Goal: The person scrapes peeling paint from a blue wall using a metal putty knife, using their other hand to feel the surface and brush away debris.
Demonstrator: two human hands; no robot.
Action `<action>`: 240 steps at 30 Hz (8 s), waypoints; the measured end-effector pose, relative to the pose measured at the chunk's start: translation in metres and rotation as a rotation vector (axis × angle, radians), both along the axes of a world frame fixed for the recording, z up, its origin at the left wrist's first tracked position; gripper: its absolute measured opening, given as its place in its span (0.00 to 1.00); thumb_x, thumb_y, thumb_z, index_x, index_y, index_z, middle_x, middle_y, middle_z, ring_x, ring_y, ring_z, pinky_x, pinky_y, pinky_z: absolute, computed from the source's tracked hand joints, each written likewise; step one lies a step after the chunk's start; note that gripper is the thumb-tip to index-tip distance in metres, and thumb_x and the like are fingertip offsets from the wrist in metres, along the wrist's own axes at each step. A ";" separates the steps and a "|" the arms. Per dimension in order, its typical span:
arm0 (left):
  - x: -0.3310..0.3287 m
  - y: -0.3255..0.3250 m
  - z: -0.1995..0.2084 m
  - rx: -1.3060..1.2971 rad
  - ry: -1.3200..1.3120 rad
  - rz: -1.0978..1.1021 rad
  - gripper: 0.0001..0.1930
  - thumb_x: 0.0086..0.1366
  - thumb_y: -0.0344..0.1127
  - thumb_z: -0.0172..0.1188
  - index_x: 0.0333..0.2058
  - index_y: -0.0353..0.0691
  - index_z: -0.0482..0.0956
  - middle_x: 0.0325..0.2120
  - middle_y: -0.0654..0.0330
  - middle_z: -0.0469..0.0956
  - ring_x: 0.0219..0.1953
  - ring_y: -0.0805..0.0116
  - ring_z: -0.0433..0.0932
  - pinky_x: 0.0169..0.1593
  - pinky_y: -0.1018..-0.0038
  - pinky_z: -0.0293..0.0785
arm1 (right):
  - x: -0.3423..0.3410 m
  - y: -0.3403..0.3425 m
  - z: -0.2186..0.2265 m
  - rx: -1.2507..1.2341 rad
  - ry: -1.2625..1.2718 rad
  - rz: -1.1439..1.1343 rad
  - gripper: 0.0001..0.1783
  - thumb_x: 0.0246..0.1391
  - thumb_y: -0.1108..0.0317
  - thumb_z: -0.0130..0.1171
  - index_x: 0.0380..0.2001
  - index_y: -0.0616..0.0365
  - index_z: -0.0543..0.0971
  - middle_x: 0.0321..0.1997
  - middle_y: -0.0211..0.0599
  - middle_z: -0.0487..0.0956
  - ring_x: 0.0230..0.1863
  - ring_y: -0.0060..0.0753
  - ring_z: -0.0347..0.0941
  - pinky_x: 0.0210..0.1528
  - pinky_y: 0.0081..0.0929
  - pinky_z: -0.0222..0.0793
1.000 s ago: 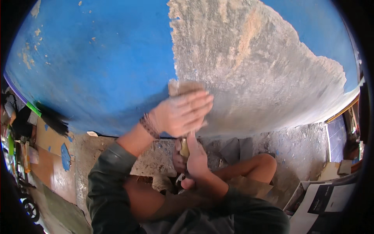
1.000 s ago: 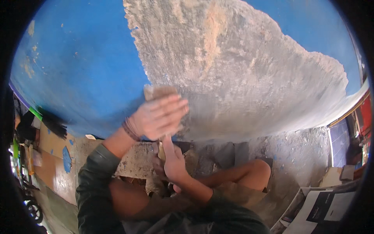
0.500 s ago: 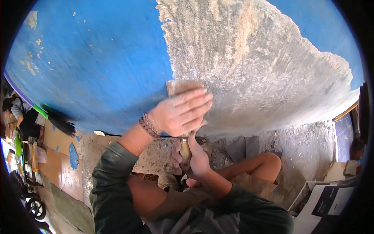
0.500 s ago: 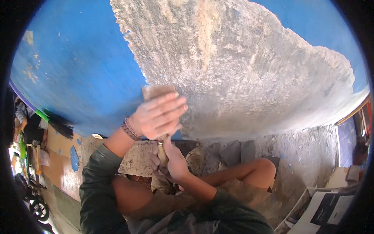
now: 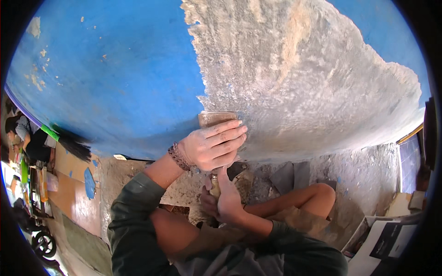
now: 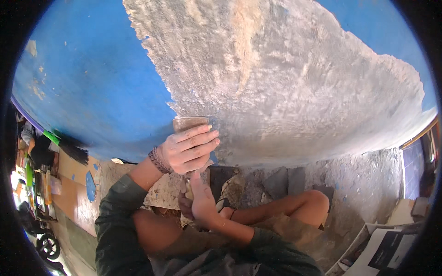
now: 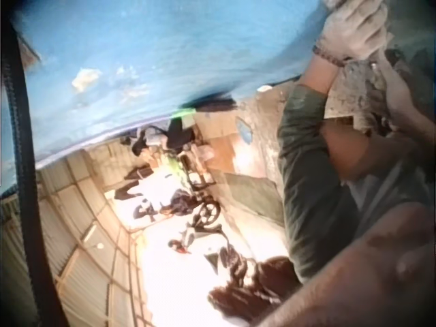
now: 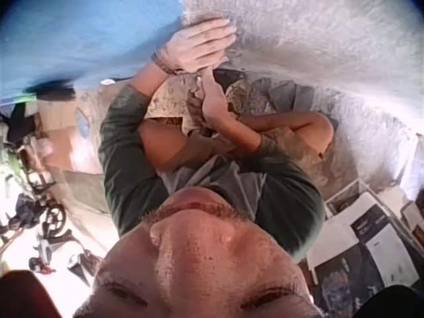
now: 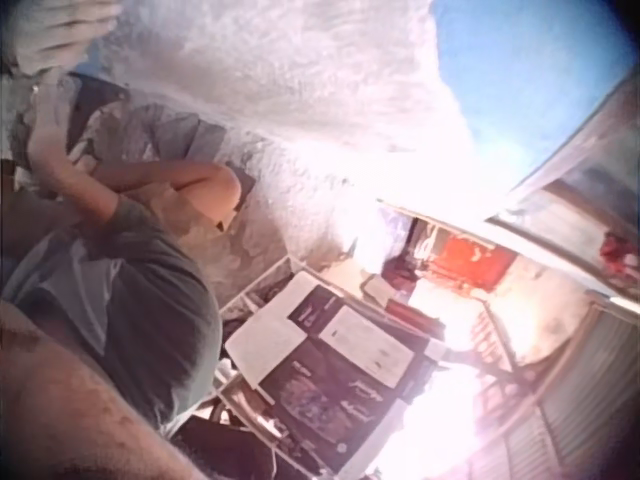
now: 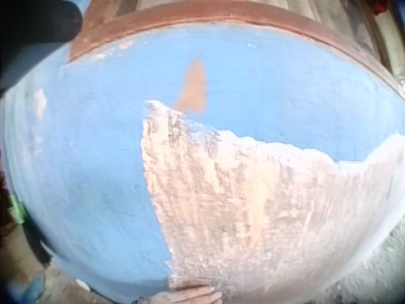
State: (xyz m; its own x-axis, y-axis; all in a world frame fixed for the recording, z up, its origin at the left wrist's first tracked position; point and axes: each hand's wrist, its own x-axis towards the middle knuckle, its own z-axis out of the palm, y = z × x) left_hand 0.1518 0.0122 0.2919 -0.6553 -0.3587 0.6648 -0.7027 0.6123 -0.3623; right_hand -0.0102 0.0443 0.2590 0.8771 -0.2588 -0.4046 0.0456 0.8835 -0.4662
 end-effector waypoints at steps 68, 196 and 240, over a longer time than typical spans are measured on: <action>0.008 0.000 0.006 -0.038 -0.106 0.114 0.06 0.53 0.32 0.58 0.25 0.36 0.72 0.41 0.51 0.76 0.50 0.52 0.73 0.57 0.57 0.69 | 0.022 -0.006 -0.020 -0.256 -0.030 -0.202 0.26 0.63 0.44 0.35 0.25 0.54 0.66 0.10 0.24 0.57 0.07 0.16 0.47 0.10 0.17 0.42; 0.008 -0.003 0.061 -0.170 0.076 -0.053 0.08 0.46 0.30 0.61 0.21 0.33 0.73 0.38 0.48 0.76 0.50 0.50 0.72 0.56 0.52 0.68 | 0.010 -0.005 0.067 -0.216 -0.011 -0.068 0.30 0.57 0.33 0.30 0.25 0.48 0.62 0.11 0.25 0.54 0.07 0.18 0.41 0.07 0.18 0.36; 0.007 -0.018 0.065 -0.277 0.087 -0.058 0.08 0.46 0.33 0.61 0.23 0.34 0.74 0.38 0.50 0.75 0.51 0.51 0.72 0.58 0.54 0.67 | 0.007 -0.016 0.071 -0.268 -0.112 -0.059 0.29 0.56 0.32 0.31 0.24 0.47 0.63 0.10 0.24 0.53 0.07 0.18 0.41 0.07 0.18 0.36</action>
